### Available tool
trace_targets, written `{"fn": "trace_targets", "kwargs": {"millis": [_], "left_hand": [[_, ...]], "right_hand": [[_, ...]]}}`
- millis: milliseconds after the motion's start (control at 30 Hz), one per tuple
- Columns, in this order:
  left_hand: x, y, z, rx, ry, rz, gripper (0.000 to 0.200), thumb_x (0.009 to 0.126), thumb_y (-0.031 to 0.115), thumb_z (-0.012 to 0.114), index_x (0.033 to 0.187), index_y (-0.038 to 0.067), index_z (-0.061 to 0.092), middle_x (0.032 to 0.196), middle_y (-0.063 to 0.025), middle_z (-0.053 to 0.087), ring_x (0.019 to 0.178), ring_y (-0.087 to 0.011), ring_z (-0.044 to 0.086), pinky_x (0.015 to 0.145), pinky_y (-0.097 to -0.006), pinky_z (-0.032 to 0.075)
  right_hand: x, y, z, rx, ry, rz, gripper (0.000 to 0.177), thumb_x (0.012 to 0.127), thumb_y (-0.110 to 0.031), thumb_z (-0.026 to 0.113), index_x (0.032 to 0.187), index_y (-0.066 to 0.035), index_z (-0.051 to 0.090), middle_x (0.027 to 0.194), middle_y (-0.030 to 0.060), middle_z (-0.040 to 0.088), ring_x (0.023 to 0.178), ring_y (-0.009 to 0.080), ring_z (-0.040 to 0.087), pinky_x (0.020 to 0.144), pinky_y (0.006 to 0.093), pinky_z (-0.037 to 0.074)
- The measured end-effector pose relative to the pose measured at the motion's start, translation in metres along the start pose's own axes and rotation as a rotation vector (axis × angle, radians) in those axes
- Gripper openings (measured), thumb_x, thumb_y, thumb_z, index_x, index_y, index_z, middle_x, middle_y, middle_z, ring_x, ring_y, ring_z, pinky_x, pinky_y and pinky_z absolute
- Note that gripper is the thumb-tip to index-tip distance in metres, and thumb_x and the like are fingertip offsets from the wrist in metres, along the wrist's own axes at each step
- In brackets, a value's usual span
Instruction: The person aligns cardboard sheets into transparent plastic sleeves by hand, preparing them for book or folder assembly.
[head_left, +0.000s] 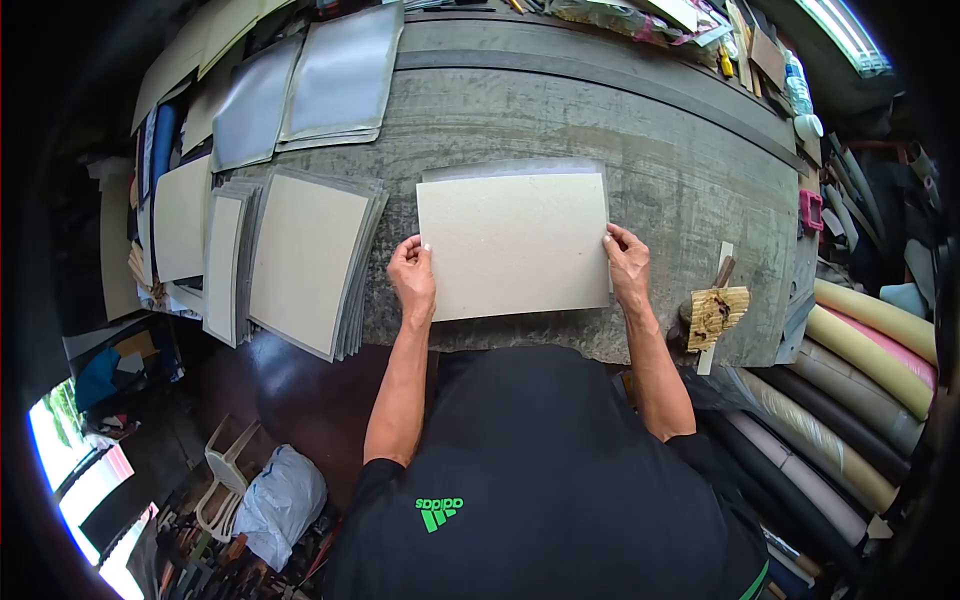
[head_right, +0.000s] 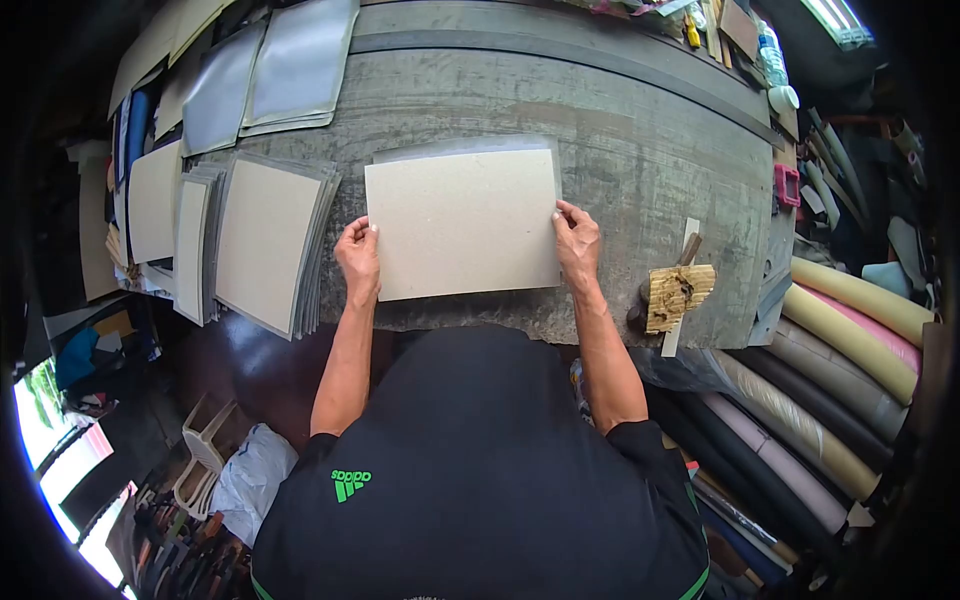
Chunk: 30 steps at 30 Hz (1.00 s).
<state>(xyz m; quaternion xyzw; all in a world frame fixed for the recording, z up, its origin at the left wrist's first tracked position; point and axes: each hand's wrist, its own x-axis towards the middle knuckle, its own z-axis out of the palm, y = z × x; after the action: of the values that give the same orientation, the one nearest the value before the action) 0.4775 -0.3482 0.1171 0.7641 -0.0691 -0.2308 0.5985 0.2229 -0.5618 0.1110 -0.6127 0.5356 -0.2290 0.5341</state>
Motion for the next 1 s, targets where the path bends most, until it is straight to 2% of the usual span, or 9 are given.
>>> {"fn": "trace_targets", "kwargs": {"millis": [67, 167, 233, 400, 467, 700, 800, 867, 1000], "left_hand": [[0.007, -0.004, -0.001, 0.103, 0.020, -0.041, 0.022, 0.087, 0.002, 0.063, 0.107, -0.006, 0.064, 0.083, -0.0034, 0.065, 0.070, -0.0067, 0.056, 0.063, -0.0207, 0.046], [0.016, -0.003, -0.001, 0.123, 0.006, -0.066, 0.018, 0.087, 0.003, 0.063, 0.103, -0.005, 0.067, 0.084, -0.0046, 0.067, 0.068, -0.0073, 0.058, 0.061, -0.0210, 0.046], [0.021, -0.004, 0.000, 0.125, -0.014, -0.087, 0.020, 0.087, 0.003, 0.063, 0.104, -0.005, 0.067, 0.086, -0.0049, 0.068, 0.068, -0.0073, 0.058, 0.059, -0.0211, 0.046], [0.034, -0.005, 0.003, 0.083, -0.035, -0.140, 0.020, 0.086, 0.003, 0.065, 0.104, -0.005, 0.068, 0.086, -0.0054, 0.068, 0.067, -0.0082, 0.058, 0.059, -0.0222, 0.047], [0.037, -0.007, 0.005, 0.099, -0.042, -0.165, 0.019, 0.085, 0.002, 0.065, 0.103, -0.005, 0.069, 0.086, -0.0063, 0.069, 0.068, -0.0089, 0.059, 0.060, -0.0227, 0.048], [0.044, -0.013, 0.008, 0.129, -0.026, -0.194, 0.019, 0.084, 0.003, 0.067, 0.102, -0.003, 0.070, 0.082, -0.0056, 0.069, 0.063, -0.0085, 0.057, 0.055, -0.0226, 0.046], [0.044, -0.015, 0.007, 0.142, -0.032, -0.205, 0.019, 0.084, 0.003, 0.067, 0.102, -0.003, 0.070, 0.082, -0.0061, 0.069, 0.063, -0.0088, 0.057, 0.055, -0.0229, 0.047], [0.045, -0.015, 0.007, 0.151, -0.038, -0.205, 0.019, 0.084, 0.003, 0.067, 0.103, -0.003, 0.070, 0.082, -0.0064, 0.069, 0.062, -0.0090, 0.057, 0.055, -0.0230, 0.047], [0.043, -0.012, 0.009, 0.153, -0.039, -0.211, 0.020, 0.084, 0.002, 0.066, 0.103, -0.003, 0.070, 0.080, -0.0061, 0.068, 0.062, -0.0092, 0.057, 0.055, -0.0234, 0.046]], "right_hand": [[0.009, 0.005, 0.000, 0.021, 0.015, 0.038, 0.031, 0.086, -0.013, 0.063, 0.114, 0.000, 0.065, 0.091, 0.0074, 0.066, 0.081, 0.0128, 0.061, 0.074, 0.0269, 0.050], [0.019, 0.002, -0.002, -0.029, 0.033, 0.059, 0.029, 0.082, -0.014, 0.066, 0.109, 0.000, 0.067, 0.084, 0.0063, 0.068, 0.077, 0.0124, 0.061, 0.072, 0.0265, 0.050], [0.025, -0.002, -0.003, -0.074, -0.013, 0.124, 0.026, 0.085, -0.011, 0.066, 0.106, 0.004, 0.065, 0.090, 0.0078, 0.067, 0.079, 0.0119, 0.061, 0.072, 0.0252, 0.050], [0.038, -0.003, -0.001, -0.082, -0.021, 0.155, 0.022, 0.084, -0.010, 0.066, 0.102, 0.003, 0.067, 0.088, 0.0072, 0.068, 0.076, 0.0117, 0.060, 0.069, 0.0252, 0.049], [0.041, -0.001, 0.000, -0.109, 0.011, 0.168, 0.023, 0.080, -0.015, 0.068, 0.097, -0.001, 0.071, 0.084, 0.0083, 0.070, 0.077, 0.0147, 0.065, 0.071, 0.0287, 0.051], [0.044, -0.006, -0.001, -0.174, -0.005, 0.194, 0.023, 0.079, -0.014, 0.067, 0.097, -0.001, 0.071, 0.086, 0.0094, 0.070, 0.079, 0.0164, 0.066, 0.072, 0.0303, 0.052], [0.042, -0.009, -0.001, -0.194, -0.017, 0.197, 0.022, 0.081, -0.011, 0.068, 0.099, 0.002, 0.069, 0.086, 0.0069, 0.069, 0.076, 0.0123, 0.061, 0.069, 0.0258, 0.050], [0.043, -0.009, -0.002, -0.222, -0.017, 0.202, 0.023, 0.079, -0.014, 0.067, 0.097, -0.001, 0.071, 0.089, 0.0113, 0.071, 0.081, 0.0183, 0.067, 0.074, 0.0309, 0.053], [0.046, -0.006, -0.002, -0.232, -0.027, 0.197, 0.023, 0.079, -0.014, 0.067, 0.097, 0.000, 0.071, 0.089, 0.0114, 0.071, 0.081, 0.0182, 0.067, 0.074, 0.0309, 0.053]]}}
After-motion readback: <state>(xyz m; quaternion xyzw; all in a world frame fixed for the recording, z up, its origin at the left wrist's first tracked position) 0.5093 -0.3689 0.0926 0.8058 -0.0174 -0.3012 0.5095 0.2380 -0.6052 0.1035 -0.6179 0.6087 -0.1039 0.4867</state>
